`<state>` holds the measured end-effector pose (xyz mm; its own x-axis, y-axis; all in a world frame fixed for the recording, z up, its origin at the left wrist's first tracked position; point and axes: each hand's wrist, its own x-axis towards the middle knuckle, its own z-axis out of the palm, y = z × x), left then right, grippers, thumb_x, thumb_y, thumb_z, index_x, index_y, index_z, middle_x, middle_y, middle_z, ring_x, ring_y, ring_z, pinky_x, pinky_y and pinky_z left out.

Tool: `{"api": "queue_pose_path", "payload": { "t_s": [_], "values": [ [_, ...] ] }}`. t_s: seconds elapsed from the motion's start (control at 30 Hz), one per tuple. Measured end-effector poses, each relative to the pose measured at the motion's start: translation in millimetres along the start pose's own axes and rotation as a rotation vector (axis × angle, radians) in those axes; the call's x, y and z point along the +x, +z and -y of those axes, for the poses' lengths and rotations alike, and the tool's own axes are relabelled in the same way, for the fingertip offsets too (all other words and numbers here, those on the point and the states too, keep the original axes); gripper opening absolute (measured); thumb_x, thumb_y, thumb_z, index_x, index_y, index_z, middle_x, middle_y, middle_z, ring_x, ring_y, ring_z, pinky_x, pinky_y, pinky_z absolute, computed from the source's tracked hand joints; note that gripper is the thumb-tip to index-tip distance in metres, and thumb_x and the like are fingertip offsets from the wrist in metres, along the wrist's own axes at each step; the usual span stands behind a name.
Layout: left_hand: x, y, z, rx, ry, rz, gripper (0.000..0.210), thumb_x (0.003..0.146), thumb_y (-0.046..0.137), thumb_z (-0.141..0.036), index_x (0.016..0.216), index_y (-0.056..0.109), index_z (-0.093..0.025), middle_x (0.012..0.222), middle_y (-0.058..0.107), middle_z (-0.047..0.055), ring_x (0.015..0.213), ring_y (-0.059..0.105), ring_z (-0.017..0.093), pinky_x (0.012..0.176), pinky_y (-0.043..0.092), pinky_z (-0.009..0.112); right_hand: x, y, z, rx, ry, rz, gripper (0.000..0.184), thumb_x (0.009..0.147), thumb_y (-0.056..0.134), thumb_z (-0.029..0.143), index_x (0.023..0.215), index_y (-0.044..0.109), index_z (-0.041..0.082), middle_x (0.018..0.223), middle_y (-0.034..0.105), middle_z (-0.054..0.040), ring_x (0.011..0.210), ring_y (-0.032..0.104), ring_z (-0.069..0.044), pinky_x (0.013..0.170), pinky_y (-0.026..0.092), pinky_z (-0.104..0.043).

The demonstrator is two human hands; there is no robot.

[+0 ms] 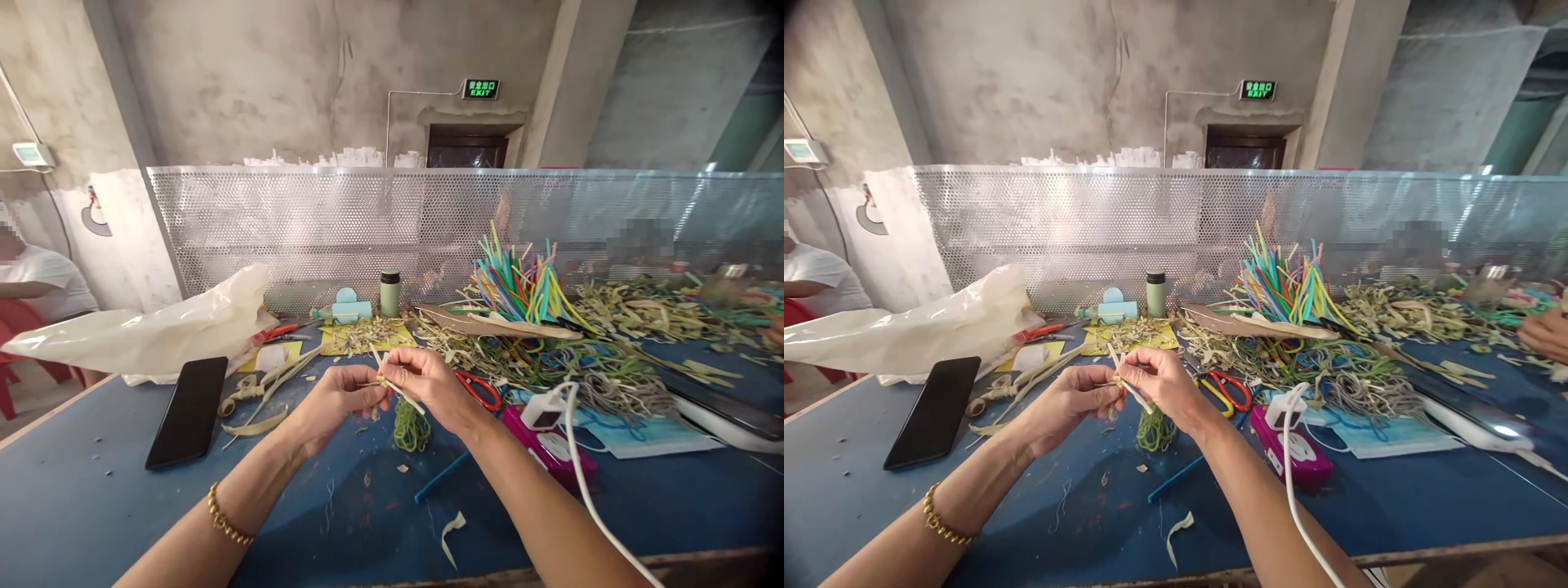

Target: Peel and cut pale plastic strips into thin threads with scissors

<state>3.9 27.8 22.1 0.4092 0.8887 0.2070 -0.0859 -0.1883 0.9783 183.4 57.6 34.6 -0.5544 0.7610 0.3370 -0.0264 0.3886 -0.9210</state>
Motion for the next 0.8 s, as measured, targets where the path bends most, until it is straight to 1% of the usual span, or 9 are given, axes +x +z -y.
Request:
{"api": "queue_pose_path", "payload": {
  "t_s": [0.07,0.17,0.27,0.37,0.43,0.6,0.7,0.77,0.8],
  "values": [
    [1,2.3,1,0.042,0.015,-0.072,0.024,0.079,0.07,-0.036,0.081,0.068,-0.012,0.072,0.065,0.003,0.058,0.047,0.008,0.056,0.034,0.022,2,-1,-4,-0.065,-0.009,-0.072,0.033,0.09,0.058,0.048,0.083,0.062,0.016,0.063,0.058,0.0003,0.051,0.046,-0.009,0.047,0.03,-0.022],
    [4,3.3,2,0.132,0.069,-0.228,0.025,0.076,0.071,-0.037,0.074,0.065,-0.013,0.067,0.062,0.002,0.055,0.046,0.008,0.053,0.034,0.022,7,-5,-11,-0.208,-0.039,-0.214,0.038,0.092,0.053,0.052,0.092,0.066,0.017,0.065,0.056,0.0016,0.048,0.04,-0.008,0.046,0.029,-0.022],
    [7,0.6,4,0.154,0.081,-0.317,0.025,0.073,0.071,-0.037,0.074,0.064,-0.013,0.063,0.061,0.001,0.052,0.045,0.008,0.05,0.033,0.022,9,-9,-15,-0.359,-0.121,-0.264,0.036,0.092,0.053,0.05,0.092,0.067,0.017,0.071,0.06,-0.0003,0.056,0.049,-0.01,0.052,0.038,-0.023],
    [8,-2.1,5,0.137,0.055,-0.342,0.027,0.071,0.071,-0.036,0.084,0.065,-0.013,0.063,0.062,0.001,0.05,0.045,0.008,0.048,0.032,0.021,9,-12,-16,-0.436,-0.166,-0.247,0.028,0.091,0.057,0.043,0.094,0.068,0.017,0.081,0.066,-0.0031,0.069,0.058,-0.014,0.062,0.045,-0.026],
    [8,-2.7,7,0.142,0.043,-0.348,0.027,0.071,0.07,-0.035,0.084,0.065,-0.013,0.062,0.062,0.0,0.05,0.045,0.008,0.048,0.032,0.021,9,-11,-18,-0.457,-0.167,-0.239,0.022,0.09,0.059,0.037,0.095,0.068,0.017,0.087,0.069,-0.0045,0.073,0.061,-0.015,0.066,0.047,-0.027],
    [10,-2.6,10,0.191,0.024,-0.346,0.026,0.072,0.069,-0.038,0.078,0.064,-0.013,0.062,0.061,0.0,0.049,0.045,0.008,0.048,0.032,0.022,10,-15,-20,-0.557,-0.138,-0.21,0.016,0.088,0.058,0.028,0.091,0.069,0.016,0.083,0.07,-0.0047,0.072,0.062,-0.015,0.066,0.047,-0.027],
    [11,-4.8,15,0.213,0.009,-0.329,0.031,0.072,0.069,-0.044,0.076,0.065,-0.013,0.061,0.061,0.001,0.048,0.044,0.008,0.047,0.031,0.022,11,-33,-16,-0.747,-0.132,-0.237,0.017,0.089,0.057,0.026,0.086,0.07,0.016,0.086,0.071,-0.0063,0.075,0.063,-0.016,0.07,0.046,-0.026],
    [12,-7.8,19,0.204,-0.024,-0.316,0.034,0.07,0.071,-0.046,0.077,0.066,-0.013,0.06,0.061,0.001,0.047,0.043,0.008,0.047,0.03,0.022,8,-54,-11,-0.947,-0.081,-0.341,0.02,0.09,0.052,0.02,0.084,0.071,0.015,0.091,0.071,-0.0088,0.084,0.064,-0.017,0.077,0.045,-0.027],
    [13,-9.5,21,0.195,-0.043,-0.308,0.035,0.068,0.072,-0.046,0.077,0.066,-0.013,0.06,0.061,0.001,0.047,0.043,0.008,0.047,0.03,0.022,6,-65,-9,-1.052,-0.01,-0.39,0.021,0.091,0.05,0.018,0.087,0.071,0.015,0.094,0.072,-0.0099,0.089,0.064,-0.019,0.08,0.044,-0.027]
  ]
}}
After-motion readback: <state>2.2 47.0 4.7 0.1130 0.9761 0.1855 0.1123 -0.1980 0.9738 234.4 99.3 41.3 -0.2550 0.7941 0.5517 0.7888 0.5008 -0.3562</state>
